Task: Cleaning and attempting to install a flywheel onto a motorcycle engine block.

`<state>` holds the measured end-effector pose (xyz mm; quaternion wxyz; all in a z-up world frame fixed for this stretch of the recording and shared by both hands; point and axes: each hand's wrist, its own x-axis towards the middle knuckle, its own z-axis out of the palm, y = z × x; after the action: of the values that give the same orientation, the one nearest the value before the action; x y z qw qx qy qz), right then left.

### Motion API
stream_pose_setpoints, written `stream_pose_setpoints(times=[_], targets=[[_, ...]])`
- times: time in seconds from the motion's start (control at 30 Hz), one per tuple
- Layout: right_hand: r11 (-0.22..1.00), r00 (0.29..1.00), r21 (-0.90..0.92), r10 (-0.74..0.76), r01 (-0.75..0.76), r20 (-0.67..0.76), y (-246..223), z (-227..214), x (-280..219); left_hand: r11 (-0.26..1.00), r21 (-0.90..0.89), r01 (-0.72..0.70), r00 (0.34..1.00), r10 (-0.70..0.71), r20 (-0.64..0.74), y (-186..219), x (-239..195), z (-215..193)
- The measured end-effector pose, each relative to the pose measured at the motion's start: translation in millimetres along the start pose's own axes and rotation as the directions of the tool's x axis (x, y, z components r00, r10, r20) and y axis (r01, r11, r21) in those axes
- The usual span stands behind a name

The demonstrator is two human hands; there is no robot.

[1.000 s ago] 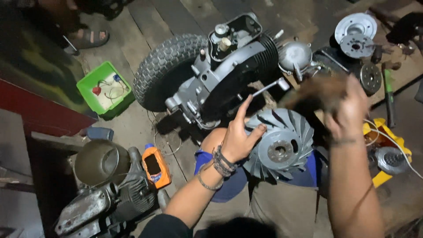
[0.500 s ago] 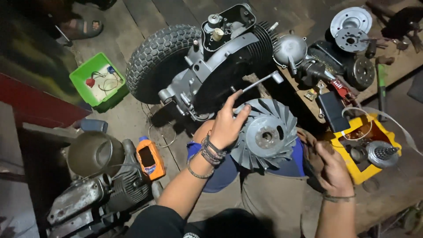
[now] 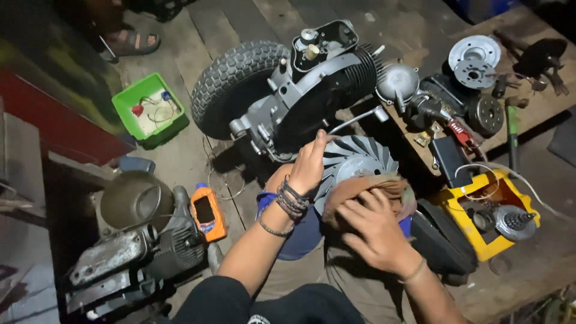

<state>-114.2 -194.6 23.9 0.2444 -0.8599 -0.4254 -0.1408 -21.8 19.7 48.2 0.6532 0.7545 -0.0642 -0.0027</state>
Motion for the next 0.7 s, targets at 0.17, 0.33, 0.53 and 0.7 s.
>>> stream_pose_setpoints(times=[0.17,0.33,0.53,0.7], targets=[[0.945,0.984,-0.324,0.101,-0.049,0.147,15.3,0.9,43.2,1.000,-0.004,0.013,0.999,-0.012,0.043,-6.8,0.8,2.2],[0.922,0.982,-0.366,0.170,-0.129,0.080,29.9,1.6,38.2,1.000,-0.007,0.012,0.998,-0.011,0.058,-14.2,-1.3,0.5],[0.951,0.987,-0.289,0.139,-0.109,0.085,-2.4,-2.4,4.2,0.998,-0.040,-0.057,0.996,0.059,0.062,-17.0,5.6,2.9],[0.929,0.979,-0.365,0.130,-0.066,0.156,-17.9,-20.1,53.2,0.995,-0.072,-0.063,0.996,0.068,0.065,-26.1,6.0,7.6]])
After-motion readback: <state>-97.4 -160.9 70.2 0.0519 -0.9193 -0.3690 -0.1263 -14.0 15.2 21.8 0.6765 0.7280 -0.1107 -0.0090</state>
